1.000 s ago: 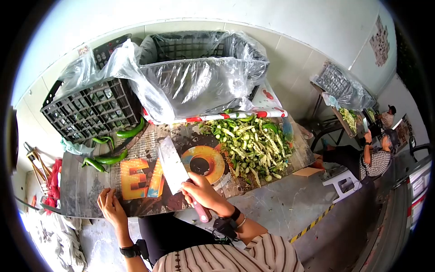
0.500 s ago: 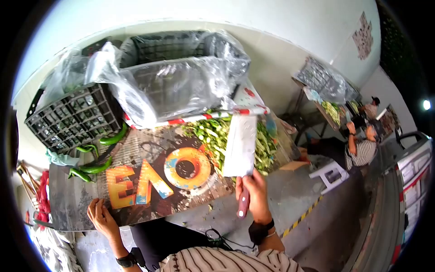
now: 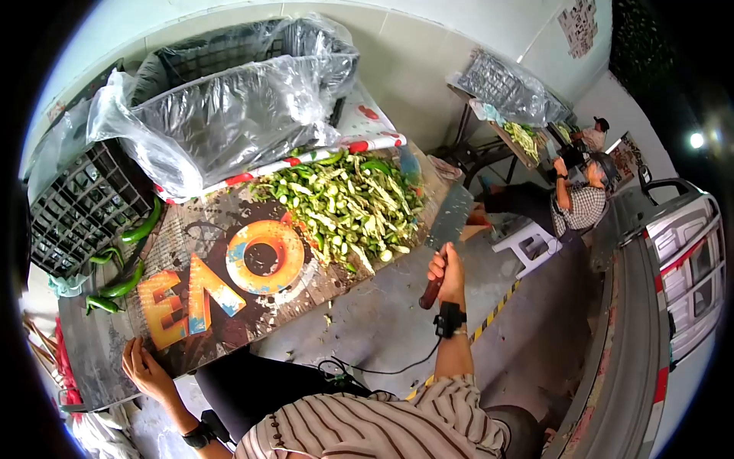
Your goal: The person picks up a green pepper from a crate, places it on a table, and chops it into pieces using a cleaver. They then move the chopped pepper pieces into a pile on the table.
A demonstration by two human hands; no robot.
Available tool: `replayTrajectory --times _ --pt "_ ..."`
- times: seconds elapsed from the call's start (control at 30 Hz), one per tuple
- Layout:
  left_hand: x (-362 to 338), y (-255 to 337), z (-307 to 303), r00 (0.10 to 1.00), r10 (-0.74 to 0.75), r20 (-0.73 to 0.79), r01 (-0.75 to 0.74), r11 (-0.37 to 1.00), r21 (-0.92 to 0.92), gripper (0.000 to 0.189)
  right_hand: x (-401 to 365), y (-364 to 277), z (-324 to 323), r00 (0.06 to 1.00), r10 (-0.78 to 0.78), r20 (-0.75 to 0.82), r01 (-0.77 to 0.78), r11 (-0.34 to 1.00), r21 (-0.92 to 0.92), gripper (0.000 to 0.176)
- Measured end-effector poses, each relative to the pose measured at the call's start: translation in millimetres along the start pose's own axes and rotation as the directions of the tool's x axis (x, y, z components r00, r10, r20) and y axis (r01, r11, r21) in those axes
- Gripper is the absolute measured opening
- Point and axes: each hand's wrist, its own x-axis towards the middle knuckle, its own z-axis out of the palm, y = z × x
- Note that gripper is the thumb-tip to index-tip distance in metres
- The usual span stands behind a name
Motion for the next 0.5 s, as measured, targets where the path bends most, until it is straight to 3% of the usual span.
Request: replayTrajectory --times 0.07,0.17,0.27,0.47,0.5 --pt "-0.2 -1.3 1.5 1.000 0.012 -0.008 -0.012 1.000 0.014 0.022 12.7 18.1 -13.2 0.990 0.134 -0.034 -0.135 0.990 -0.042 0.027" --pt "-0.4 -3.1 1.5 1.000 0.012 -0.022 -0.012 1.000 0.022 0.022 8.6 43.3 -34.1 0.992 0.126 0.027 -0.126 0.992 -0.002 0.029" --pt "1.4 -4.2 2.9 1.000 0.019 -0.011 -0.019 1.000 0.020 0.022 -18.6 54.0 -49.3 0.995 0.094 -0.038 -0.093 0.995 0.028 0.026" --pt "0.4 -2.2 1.3 1.000 -0.003 -0.019 0.003 1.000 0.022 0.021 -56.0 79.3 -117.3 0.940 0.230 -0.252 -0.237 0.972 0.002 0.028" --pt "0.4 -1.2 2.4 1.000 -0.010 -0.027 0.011 1.000 0.022 0.021 -55.3 83.4 -121.0 0.878 0.231 -0.419 -0.266 0.964 -0.026 0.029"
